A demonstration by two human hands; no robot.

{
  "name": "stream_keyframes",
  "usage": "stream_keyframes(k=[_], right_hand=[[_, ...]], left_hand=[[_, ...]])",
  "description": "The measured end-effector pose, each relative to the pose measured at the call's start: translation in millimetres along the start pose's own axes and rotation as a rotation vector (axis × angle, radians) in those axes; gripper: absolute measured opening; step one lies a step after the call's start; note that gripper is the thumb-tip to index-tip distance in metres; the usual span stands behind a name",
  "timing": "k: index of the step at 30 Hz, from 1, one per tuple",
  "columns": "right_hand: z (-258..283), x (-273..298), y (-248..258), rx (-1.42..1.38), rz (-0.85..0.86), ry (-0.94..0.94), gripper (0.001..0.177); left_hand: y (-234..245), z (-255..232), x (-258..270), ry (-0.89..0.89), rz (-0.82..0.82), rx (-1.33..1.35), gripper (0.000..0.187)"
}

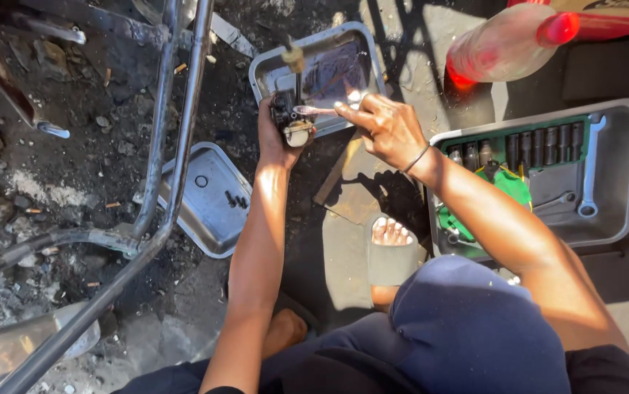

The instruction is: The person cleans a carburetor by scrubbing it with a toothbrush over a metal tray. They then pour a liquid from a plastic bottle onto the carburetor and use a compressed air nozzle to blow out debris.

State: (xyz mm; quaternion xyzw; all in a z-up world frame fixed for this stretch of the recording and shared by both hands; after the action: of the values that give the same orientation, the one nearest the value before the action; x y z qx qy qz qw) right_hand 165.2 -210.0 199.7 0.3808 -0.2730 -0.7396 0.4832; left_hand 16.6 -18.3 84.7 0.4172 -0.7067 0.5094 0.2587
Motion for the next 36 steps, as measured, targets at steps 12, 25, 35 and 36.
stream_keyframes(k=[12, 25, 35, 36], right_hand=[[29.5, 4.2, 20.0, 0.095, -0.006, -0.403, 0.034], [22.8, -7.3, 23.2, -0.397, -0.049, -0.556, 0.025], [7.9, -51.5, -27.8, -0.944, -0.054, -0.92, 0.015], [8.3, -52.5, -26.3, -0.945, -0.052, -0.922, 0.015]], left_hand=[[-35.1, -17.8, 43.2, -0.022, 0.253, 0.152, 0.038], [-12.9, -1.2, 20.7, -0.037, 0.277, 0.068, 0.062], [-28.4, 17.4, 49.5, -0.134, 0.332, 0.145, 0.027], [-28.3, 17.3, 49.4, -0.133, 0.329, 0.146, 0.027]])
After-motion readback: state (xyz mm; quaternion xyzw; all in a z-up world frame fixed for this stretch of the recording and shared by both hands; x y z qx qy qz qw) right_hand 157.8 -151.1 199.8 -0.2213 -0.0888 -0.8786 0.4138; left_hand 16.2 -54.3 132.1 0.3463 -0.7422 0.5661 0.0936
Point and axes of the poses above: each hand's wrist, its own x-axis away from the middle knuckle, its own y-axis out of the back of the hand, z = x × y, the point moved 2 cm from there along -x, towards the middle knuckle, and after that the axes turned 5 degrees about -x, right-handed, at the moved point
